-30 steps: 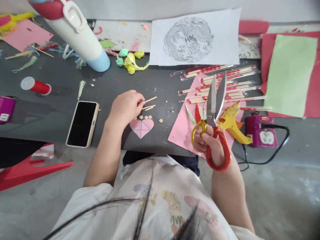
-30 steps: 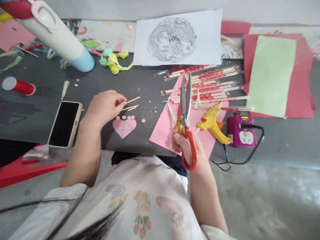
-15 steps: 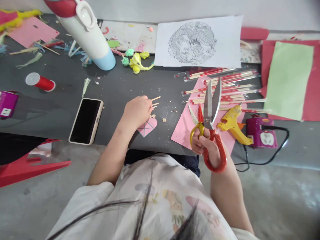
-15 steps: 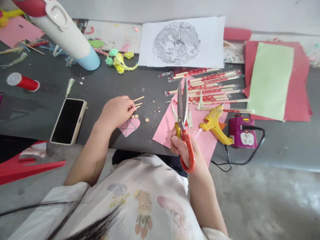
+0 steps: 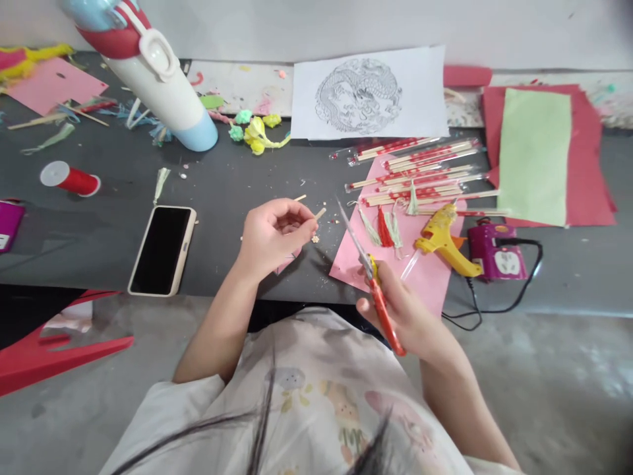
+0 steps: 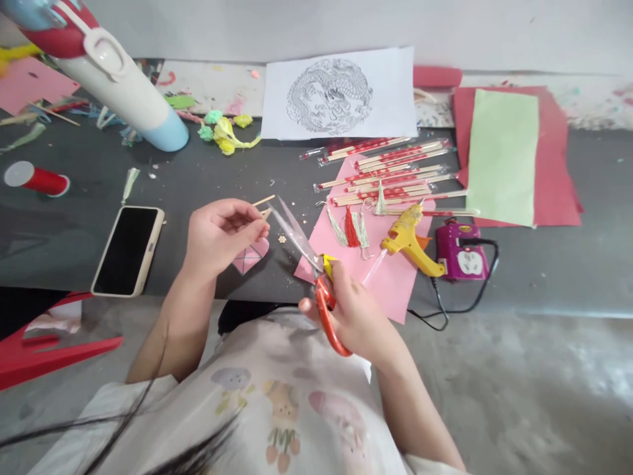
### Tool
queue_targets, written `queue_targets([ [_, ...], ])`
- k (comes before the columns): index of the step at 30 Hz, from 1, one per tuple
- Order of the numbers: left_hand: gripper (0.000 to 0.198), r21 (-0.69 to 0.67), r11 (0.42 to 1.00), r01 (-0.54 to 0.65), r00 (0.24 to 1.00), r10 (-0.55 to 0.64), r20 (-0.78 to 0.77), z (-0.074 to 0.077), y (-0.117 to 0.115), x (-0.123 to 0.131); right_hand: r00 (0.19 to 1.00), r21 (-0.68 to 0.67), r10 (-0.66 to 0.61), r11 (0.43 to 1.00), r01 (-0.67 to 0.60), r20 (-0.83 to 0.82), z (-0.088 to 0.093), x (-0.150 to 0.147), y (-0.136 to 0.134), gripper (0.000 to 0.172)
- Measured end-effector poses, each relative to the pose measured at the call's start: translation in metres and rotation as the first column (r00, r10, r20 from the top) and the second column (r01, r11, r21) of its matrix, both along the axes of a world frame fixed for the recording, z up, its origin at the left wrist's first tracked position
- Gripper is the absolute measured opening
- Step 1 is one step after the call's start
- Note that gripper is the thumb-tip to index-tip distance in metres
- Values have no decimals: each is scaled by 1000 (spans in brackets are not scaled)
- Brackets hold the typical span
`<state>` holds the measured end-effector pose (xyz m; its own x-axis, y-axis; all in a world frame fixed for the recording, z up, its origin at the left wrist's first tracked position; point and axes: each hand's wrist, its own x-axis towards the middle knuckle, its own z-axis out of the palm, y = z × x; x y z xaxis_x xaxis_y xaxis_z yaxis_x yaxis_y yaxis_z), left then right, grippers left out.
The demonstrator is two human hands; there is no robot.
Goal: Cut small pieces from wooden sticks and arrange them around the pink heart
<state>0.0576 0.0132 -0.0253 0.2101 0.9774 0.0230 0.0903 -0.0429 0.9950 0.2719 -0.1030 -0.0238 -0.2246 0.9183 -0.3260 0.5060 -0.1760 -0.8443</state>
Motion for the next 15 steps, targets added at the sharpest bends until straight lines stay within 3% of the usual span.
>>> queue_targets([
  [5,18,-52,998,20,994,-14,111,8,-16,6,978,85,-28,996,11,205,7,-8,-1,43],
  [15,7,89,995,49,999,-50,7,6,-28,5,978,161,-12,987,-22,207,11,-14,-11,40],
])
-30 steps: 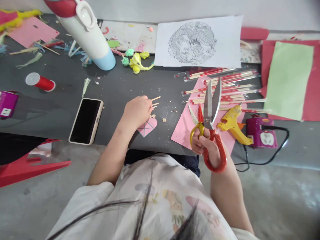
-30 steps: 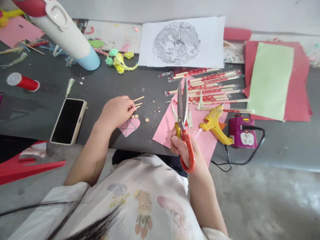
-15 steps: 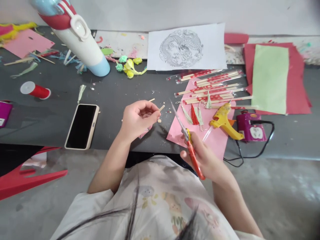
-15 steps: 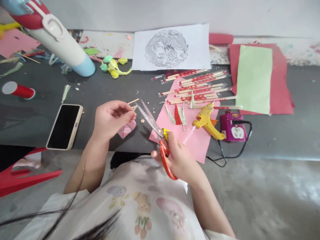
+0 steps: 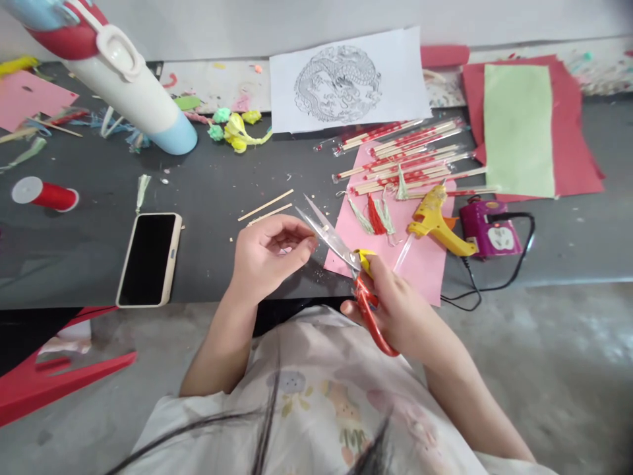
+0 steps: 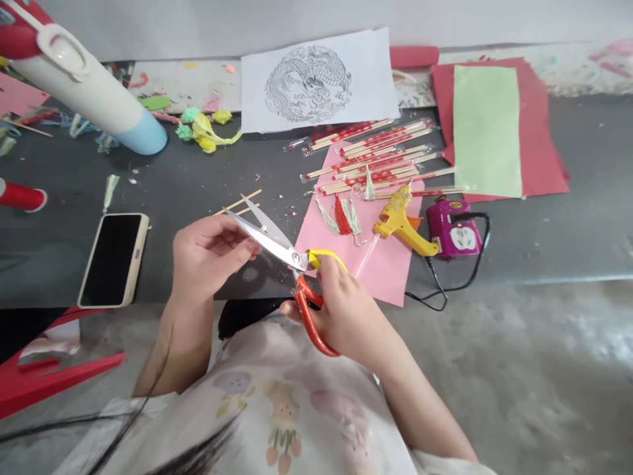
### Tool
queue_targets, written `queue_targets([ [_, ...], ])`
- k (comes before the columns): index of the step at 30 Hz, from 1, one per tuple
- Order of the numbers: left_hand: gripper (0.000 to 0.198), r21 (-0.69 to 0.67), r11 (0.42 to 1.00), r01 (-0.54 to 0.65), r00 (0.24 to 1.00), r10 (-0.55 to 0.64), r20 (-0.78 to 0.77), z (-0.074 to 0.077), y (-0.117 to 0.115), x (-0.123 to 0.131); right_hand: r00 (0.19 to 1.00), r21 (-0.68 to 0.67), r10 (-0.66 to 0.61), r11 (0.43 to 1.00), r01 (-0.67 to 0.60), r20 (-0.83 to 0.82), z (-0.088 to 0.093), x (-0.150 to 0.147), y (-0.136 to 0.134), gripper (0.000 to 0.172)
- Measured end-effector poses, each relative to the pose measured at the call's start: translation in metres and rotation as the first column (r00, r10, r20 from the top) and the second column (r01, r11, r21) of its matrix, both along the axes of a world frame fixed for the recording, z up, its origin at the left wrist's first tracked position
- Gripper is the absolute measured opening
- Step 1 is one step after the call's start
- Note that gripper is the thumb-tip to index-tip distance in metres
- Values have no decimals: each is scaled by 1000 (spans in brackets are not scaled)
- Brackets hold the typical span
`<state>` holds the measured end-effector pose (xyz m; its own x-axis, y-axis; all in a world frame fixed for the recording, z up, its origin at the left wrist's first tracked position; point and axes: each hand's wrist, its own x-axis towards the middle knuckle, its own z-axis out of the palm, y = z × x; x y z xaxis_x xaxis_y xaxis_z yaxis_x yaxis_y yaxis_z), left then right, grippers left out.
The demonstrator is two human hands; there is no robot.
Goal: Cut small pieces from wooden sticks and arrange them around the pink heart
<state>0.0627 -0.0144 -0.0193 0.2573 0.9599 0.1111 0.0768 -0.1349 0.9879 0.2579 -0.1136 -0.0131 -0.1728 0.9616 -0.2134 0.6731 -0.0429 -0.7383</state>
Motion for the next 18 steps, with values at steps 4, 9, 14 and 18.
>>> queue_targets([
  [4,7,67,998,1,1000,-1,5,-3,-2,-1,1000,-20,15,1000,-14,4,1,-1,-2,40],
  [9,9,92,996,-21,999,25,-35,-3,-5,-4,1000,-46,10,999,-11,-15,3,-2,-2,37],
  [14,8,115,993,-33,994,44,-97,-1,-5,-7,999,-48,27,998,-28,-21,2,-1,-3,36],
  [18,8,125,991,-46,990,62,-126,-1,-5,-7,998,-94,22,995,-28,-56,2,-2,-3,37],
])
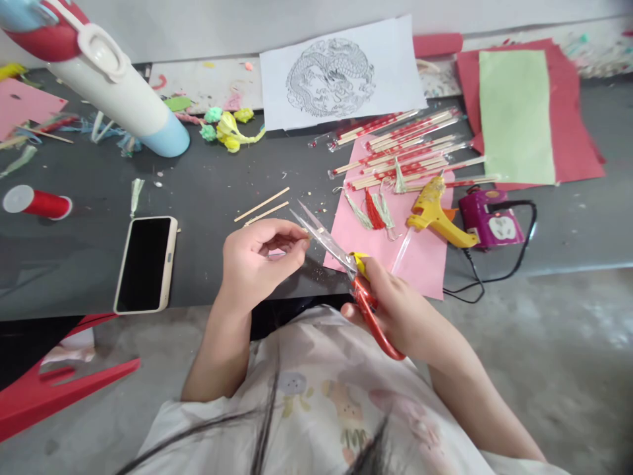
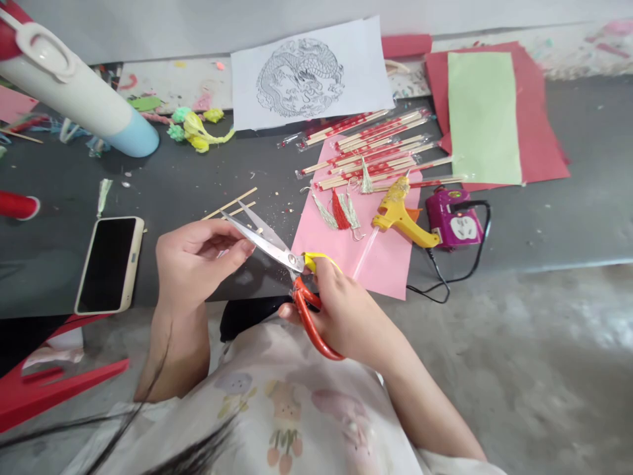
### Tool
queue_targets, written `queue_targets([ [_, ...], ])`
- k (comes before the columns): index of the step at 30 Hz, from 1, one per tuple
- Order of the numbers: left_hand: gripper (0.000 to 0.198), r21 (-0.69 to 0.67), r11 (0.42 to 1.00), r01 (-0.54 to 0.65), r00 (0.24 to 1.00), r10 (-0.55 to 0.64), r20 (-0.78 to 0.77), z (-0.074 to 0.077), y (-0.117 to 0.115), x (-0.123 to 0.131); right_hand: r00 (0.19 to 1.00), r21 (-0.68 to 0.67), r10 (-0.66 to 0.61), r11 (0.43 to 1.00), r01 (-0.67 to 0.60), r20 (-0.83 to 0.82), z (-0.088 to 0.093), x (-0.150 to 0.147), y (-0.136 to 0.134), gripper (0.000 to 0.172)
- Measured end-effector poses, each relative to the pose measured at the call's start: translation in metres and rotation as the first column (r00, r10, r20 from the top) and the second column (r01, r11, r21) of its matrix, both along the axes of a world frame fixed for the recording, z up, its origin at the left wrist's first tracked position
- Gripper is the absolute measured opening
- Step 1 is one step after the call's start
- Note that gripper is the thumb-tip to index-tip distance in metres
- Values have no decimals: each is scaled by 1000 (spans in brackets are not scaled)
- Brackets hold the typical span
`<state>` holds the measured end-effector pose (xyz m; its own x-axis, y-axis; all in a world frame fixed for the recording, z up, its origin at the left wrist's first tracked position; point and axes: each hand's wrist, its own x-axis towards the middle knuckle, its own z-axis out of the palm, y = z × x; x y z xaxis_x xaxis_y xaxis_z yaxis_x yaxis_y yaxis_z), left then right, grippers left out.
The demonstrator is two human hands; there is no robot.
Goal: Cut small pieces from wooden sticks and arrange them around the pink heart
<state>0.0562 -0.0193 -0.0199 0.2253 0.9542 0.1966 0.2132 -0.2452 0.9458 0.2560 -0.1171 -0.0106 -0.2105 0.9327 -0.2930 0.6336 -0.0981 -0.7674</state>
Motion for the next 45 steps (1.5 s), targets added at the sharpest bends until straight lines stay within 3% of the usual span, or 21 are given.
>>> queue_targets([
  [8,6,-101,995,27,995,-18,95,0,1,3,999,-26,-7,1000,6,-51,2,-2,2,34],
  [28,14,-148,988,40,997,-31,66,1,-1,2,1000,-10,-14,1000,13,-26,-2,-3,1,30],
  [37,9,-155,988,24,997,-11,81,-5,3,3,983,-77,-148,987,140,-108,-6,-10,4,22],
  [41,9,-90,996,-18,996,26,87,-4,-1,9,954,-164,-179,976,142,-242,-4,-13,6,23],
  [45,11,108,989,-106,994,102,42,-2,-9,18,929,-225,-199,965,132,-311,-4,-13,5,21],
])
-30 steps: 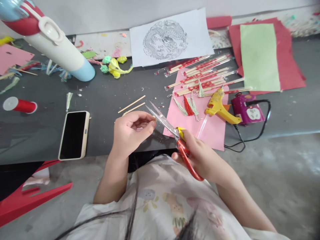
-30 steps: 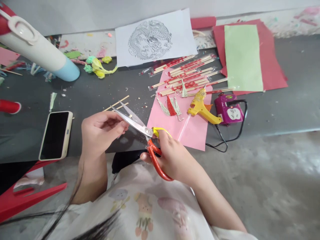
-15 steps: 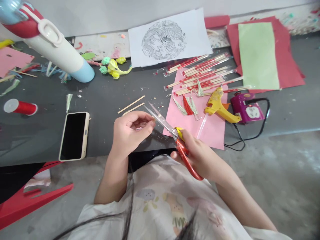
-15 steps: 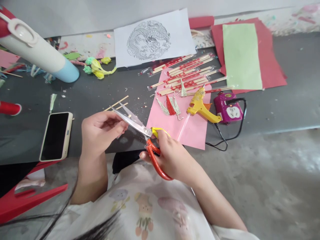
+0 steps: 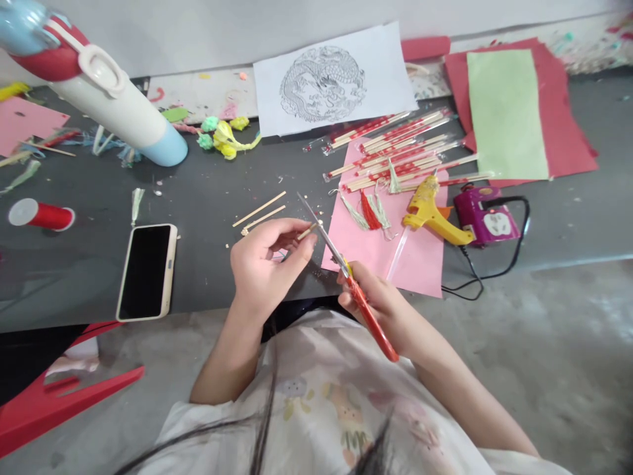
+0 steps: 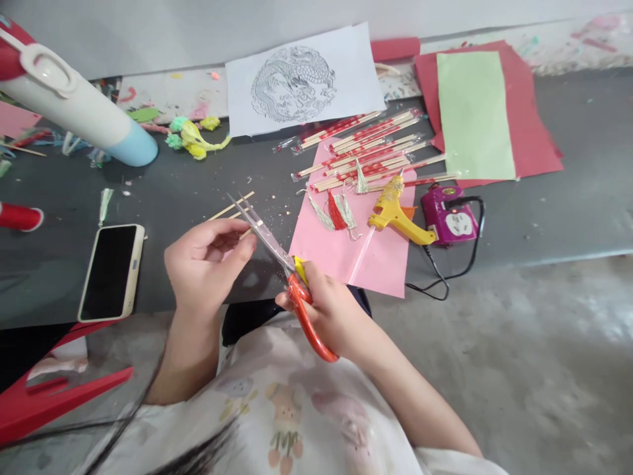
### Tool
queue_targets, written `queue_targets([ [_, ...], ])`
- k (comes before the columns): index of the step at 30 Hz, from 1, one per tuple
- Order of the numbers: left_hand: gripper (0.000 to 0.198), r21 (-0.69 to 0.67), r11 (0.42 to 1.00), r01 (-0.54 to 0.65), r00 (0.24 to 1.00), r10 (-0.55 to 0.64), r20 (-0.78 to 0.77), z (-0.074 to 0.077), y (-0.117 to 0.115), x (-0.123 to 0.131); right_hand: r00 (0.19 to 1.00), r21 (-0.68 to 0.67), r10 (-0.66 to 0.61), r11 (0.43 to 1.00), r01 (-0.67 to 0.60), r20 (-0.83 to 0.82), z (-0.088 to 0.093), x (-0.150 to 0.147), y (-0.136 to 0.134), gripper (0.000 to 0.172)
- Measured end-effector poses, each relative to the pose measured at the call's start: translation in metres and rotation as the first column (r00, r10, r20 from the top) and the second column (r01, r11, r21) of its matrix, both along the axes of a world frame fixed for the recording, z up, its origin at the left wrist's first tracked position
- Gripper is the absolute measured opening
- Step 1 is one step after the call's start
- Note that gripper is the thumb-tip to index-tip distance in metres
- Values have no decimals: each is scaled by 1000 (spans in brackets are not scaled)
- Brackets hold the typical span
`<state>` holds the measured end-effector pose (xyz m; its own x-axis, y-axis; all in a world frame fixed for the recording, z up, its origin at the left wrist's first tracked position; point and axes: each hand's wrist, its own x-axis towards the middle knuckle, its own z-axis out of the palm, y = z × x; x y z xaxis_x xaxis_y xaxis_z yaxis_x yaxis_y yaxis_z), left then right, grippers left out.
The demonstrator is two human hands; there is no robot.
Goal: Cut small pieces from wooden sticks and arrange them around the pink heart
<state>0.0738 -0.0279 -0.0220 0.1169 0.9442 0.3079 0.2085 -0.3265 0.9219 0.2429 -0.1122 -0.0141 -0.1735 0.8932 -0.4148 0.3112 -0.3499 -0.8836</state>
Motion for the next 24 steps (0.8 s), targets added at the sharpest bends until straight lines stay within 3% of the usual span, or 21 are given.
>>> queue_targets([
  [6,10,228,971,-70,992,92,-84,4,-6,6,997,107,74,992,-73,-1,1,-2,-5,20],
  [11,3,79,993,-91,996,91,-5,-1,-8,6,976,105,66,990,-89,208,5,-5,-5,30],
  [24,9,-40,999,-24,994,28,104,-4,-6,0,977,105,89,988,-111,194,10,-5,-4,36],
])
